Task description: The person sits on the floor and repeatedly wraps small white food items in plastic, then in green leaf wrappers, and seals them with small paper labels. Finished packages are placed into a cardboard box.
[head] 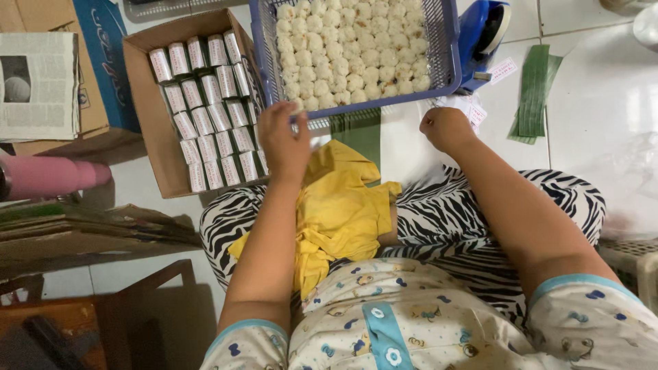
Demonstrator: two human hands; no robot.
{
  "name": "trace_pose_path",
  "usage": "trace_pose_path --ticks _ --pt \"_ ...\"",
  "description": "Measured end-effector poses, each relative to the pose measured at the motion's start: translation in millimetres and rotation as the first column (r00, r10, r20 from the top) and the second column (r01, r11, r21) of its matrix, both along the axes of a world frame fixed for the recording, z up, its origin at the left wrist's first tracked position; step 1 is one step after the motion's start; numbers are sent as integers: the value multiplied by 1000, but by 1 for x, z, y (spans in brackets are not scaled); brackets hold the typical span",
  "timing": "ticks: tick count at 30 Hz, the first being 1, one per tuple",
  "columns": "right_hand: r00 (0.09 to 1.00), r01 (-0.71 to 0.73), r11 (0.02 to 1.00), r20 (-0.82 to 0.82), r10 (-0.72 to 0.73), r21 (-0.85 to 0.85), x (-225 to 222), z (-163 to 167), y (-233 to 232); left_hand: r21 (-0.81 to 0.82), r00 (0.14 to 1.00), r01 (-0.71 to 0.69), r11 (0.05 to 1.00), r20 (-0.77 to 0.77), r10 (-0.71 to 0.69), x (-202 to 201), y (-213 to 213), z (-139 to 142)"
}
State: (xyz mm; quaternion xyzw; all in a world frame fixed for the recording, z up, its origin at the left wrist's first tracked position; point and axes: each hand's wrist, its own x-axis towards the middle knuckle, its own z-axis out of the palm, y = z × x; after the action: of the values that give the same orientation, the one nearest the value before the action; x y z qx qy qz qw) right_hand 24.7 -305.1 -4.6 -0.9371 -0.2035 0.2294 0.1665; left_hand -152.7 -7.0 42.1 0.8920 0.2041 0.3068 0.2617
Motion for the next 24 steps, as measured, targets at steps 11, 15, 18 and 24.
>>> trace_pose_path --ticks 11,15,18,24 --pt "461 516 661 -827 322 545 -4 36 -5 -922 670 -386 -2 -279 -688 31 -95 -51" --pt "365 536 662 -851 378 524 -8 38 -6 -977 925 -94 -189 -15 -380 27 -100 -80" --pt "376 490 738 -877 300 463 -14 42 2 -998 969 65 -1 64 -237 19 -104 -87" --pt "475 412 826 -864 165 384 -24 46 26 -954 957 -70 291 -146 -251 18 -94 -47"
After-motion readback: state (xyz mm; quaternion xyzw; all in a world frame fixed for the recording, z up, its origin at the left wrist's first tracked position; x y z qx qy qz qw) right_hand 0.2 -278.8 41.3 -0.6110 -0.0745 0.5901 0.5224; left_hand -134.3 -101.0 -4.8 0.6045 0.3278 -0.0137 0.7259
